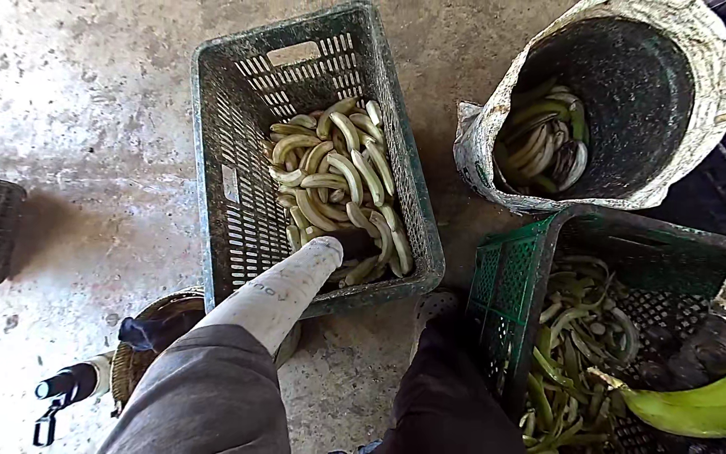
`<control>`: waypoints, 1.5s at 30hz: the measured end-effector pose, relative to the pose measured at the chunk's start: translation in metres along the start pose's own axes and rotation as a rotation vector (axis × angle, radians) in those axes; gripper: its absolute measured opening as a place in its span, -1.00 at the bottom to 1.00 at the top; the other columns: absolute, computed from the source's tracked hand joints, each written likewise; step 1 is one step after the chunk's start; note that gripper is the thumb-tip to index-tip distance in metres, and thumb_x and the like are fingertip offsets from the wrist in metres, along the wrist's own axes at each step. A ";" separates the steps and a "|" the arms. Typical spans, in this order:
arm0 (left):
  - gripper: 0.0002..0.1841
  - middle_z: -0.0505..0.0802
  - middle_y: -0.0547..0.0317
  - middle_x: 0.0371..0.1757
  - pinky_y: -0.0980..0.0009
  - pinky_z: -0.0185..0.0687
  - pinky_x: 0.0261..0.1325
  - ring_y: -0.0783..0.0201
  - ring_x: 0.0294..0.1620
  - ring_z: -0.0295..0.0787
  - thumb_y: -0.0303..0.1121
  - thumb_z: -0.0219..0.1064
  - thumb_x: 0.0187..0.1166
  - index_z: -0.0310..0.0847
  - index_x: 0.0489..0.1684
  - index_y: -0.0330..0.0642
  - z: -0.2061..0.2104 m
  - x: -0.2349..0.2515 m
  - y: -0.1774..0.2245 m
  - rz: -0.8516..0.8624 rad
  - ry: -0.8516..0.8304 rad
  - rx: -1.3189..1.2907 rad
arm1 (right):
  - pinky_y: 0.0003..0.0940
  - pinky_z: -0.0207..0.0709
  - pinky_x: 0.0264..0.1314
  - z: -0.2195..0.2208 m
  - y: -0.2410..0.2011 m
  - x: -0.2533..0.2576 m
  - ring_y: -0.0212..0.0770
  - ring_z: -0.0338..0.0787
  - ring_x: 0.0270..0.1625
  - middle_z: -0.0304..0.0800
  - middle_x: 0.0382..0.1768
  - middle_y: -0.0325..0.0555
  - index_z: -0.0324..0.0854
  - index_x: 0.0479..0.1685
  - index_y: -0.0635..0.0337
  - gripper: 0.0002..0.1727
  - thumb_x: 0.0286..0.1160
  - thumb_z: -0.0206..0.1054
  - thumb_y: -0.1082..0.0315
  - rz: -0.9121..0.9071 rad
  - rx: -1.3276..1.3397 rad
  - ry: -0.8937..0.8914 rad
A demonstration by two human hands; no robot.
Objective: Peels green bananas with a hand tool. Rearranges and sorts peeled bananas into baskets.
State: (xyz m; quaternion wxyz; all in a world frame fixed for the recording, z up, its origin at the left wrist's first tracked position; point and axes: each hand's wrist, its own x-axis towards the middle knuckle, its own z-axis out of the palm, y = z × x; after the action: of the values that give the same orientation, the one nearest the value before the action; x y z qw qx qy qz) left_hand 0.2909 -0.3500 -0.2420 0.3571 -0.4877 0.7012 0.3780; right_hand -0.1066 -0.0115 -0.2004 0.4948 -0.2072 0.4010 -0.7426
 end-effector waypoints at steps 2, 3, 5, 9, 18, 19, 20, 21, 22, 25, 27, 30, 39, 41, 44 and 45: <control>-0.37 0.83 -0.18 -0.17 -0.16 0.66 0.02 -0.07 -0.15 0.79 0.17 0.11 0.74 0.76 -0.09 -0.34 -0.004 0.013 0.003 -0.055 -0.012 -0.155 | -0.10 0.64 0.39 0.009 -0.004 0.004 -0.05 0.80 0.30 0.84 0.21 -0.01 0.74 0.26 0.06 -0.59 0.63 0.23 0.06 0.001 -0.074 -0.021; -0.34 0.85 -0.13 -0.25 -0.09 0.70 -0.05 -0.01 -0.25 0.82 0.21 0.08 0.72 0.77 -0.16 -0.32 -0.003 0.021 0.007 -0.082 -0.010 -0.200 | -0.09 0.58 0.47 0.001 -0.009 0.007 -0.05 0.75 0.37 0.79 0.29 -0.02 0.69 0.32 0.03 -0.58 0.67 0.19 0.05 0.014 -0.121 -0.133; -0.26 0.86 -0.16 -0.19 -0.07 0.69 0.01 -0.01 -0.21 0.83 0.27 -0.01 0.74 0.75 -0.08 -0.37 -0.003 0.032 0.018 -0.138 -0.005 -0.356 | -0.11 0.60 0.44 0.011 -0.010 0.009 -0.07 0.79 0.30 0.84 0.20 -0.06 0.75 0.22 -0.04 -0.61 0.65 0.23 -0.02 -0.003 -0.188 -0.109; -0.28 0.84 -0.25 0.04 -0.04 0.69 0.12 -0.05 -0.04 0.85 0.24 0.10 0.71 0.67 0.21 -0.39 -0.002 0.060 0.034 -0.258 0.147 -0.671 | -0.10 0.58 0.46 0.015 -0.005 0.012 -0.06 0.79 0.31 0.84 0.21 -0.04 0.74 0.26 0.01 -0.56 0.61 0.25 -0.04 0.006 -0.154 -0.075; -0.46 0.87 -0.25 -0.03 -0.24 0.65 0.21 -0.17 0.07 0.84 0.06 0.26 0.67 0.73 0.00 -0.39 -0.008 0.065 0.022 -0.187 0.306 -0.463 | 0.04 0.58 0.46 0.015 -0.005 0.011 0.06 0.75 0.36 0.78 0.28 0.05 0.66 0.37 0.06 -0.48 0.48 0.42 0.02 0.050 0.009 -0.006; -0.49 0.88 -0.20 -0.04 -0.15 0.70 0.20 -0.08 0.02 0.86 0.03 0.23 0.70 0.75 0.04 -0.35 -0.008 0.059 0.017 -0.155 0.324 -0.559 | 0.06 0.60 0.44 0.016 -0.005 0.011 0.08 0.76 0.34 0.79 0.26 0.08 0.68 0.34 0.08 -0.49 0.45 0.45 0.03 0.056 0.022 0.010; -0.53 0.88 -0.12 -0.10 0.02 0.77 0.09 0.06 -0.11 0.88 0.00 0.20 0.75 0.74 0.05 -0.31 -0.007 0.048 0.015 -0.102 0.346 -0.724 | 0.03 0.61 0.42 0.016 -0.006 0.011 0.06 0.78 0.31 0.82 0.22 0.05 0.70 0.30 0.05 -0.50 0.44 0.46 0.01 0.058 -0.008 0.017; -0.55 0.87 -0.08 -0.16 0.16 0.81 -0.03 0.15 -0.22 0.88 -0.04 0.16 0.80 0.72 0.08 -0.32 -0.005 0.037 0.014 -0.029 0.348 -0.896 | 0.00 0.60 0.43 0.014 -0.006 0.010 0.03 0.78 0.31 0.81 0.23 0.01 0.69 0.31 0.01 -0.50 0.46 0.43 -0.03 0.057 -0.051 0.006; -0.54 0.85 -0.08 -0.17 0.23 0.80 -0.09 0.19 -0.28 0.86 -0.06 0.10 0.84 0.67 0.13 -0.35 -0.002 0.027 0.014 0.036 0.319 -1.031 | -0.01 0.62 0.42 0.016 -0.006 0.011 0.01 0.80 0.29 0.82 0.22 0.00 0.71 0.30 0.01 -0.50 0.45 0.45 -0.03 0.052 -0.060 0.002; -0.52 0.86 -0.10 -0.09 0.28 0.74 -0.16 0.22 -0.32 0.82 -0.06 -0.03 0.89 0.59 0.26 -0.34 0.010 0.028 0.012 0.006 0.185 -0.986 | 0.03 0.59 0.44 0.008 0.000 0.014 0.03 0.78 0.31 0.80 0.25 0.01 0.69 0.35 0.05 -0.51 0.51 0.40 0.03 0.051 -0.021 -0.074; -0.64 0.86 -0.11 -0.05 0.14 0.76 -0.05 0.12 -0.22 0.84 -0.21 0.13 0.80 0.65 0.21 -0.33 0.019 0.066 0.001 -0.095 0.118 -0.597 | 0.01 0.62 0.42 0.014 0.002 0.015 -0.01 0.80 0.28 0.82 0.23 -0.02 0.69 0.35 0.07 -0.49 0.50 0.38 0.01 0.074 -0.024 -0.074; -0.67 0.84 -0.23 0.05 -0.22 0.67 0.20 -0.16 0.12 0.81 -0.28 0.50 0.46 0.75 0.06 -0.31 0.015 0.098 0.002 -0.072 0.079 -0.033 | 0.03 0.57 0.49 0.019 -0.006 0.013 -0.05 0.79 0.29 0.79 0.28 -0.09 0.67 0.39 0.05 -0.49 0.50 0.40 0.04 0.164 0.013 -0.143; -0.55 0.82 -0.33 0.13 -0.42 0.54 0.24 -0.33 0.25 0.75 -0.05 0.09 0.78 0.68 0.18 -0.28 -0.034 -0.012 0.058 -0.078 0.560 -0.258 | -0.42 0.71 0.24 0.045 -0.031 0.000 -0.38 0.78 0.16 0.75 0.19 -0.29 0.32 0.53 0.18 -0.48 0.58 0.18 0.30 0.207 -0.638 0.232; -0.61 0.82 -0.21 -0.08 -0.22 0.63 0.13 -0.17 0.02 0.81 -0.12 0.04 0.85 0.62 0.16 -0.27 -0.049 -0.072 0.084 0.187 0.811 -0.369 | -0.48 0.71 0.19 0.059 -0.040 -0.004 -0.44 0.78 0.10 0.75 0.12 -0.33 0.32 0.53 0.16 -0.44 0.52 0.23 0.26 0.197 -0.676 0.251; -0.68 0.79 0.10 -0.27 0.21 0.71 -0.14 0.27 -0.32 0.75 -0.18 0.09 0.83 0.66 0.14 -0.20 -0.035 -0.144 0.145 0.699 0.995 -0.499 | -0.31 0.75 0.24 0.082 -0.059 -0.011 -0.28 0.83 0.15 0.82 0.13 -0.23 0.49 0.40 0.07 -0.45 0.47 0.45 0.07 0.096 -0.445 0.126; -0.68 0.78 0.14 -0.24 0.28 0.67 -0.13 0.33 -0.30 0.71 -0.17 0.08 0.83 0.66 0.18 -0.18 -0.024 -0.162 0.171 0.830 0.920 -0.530 | -0.26 0.77 0.22 0.086 -0.066 -0.014 -0.24 0.84 0.14 0.84 0.11 -0.18 0.56 0.31 0.05 -0.50 0.44 0.47 0.07 0.076 -0.361 0.108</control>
State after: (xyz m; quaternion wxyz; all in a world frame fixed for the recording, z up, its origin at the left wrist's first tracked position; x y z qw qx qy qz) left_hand 0.1679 -0.2635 -0.0587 -0.2846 -0.3603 0.7946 0.3972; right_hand -0.0775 -0.0202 -0.0950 0.4550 -0.2374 0.5613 -0.6493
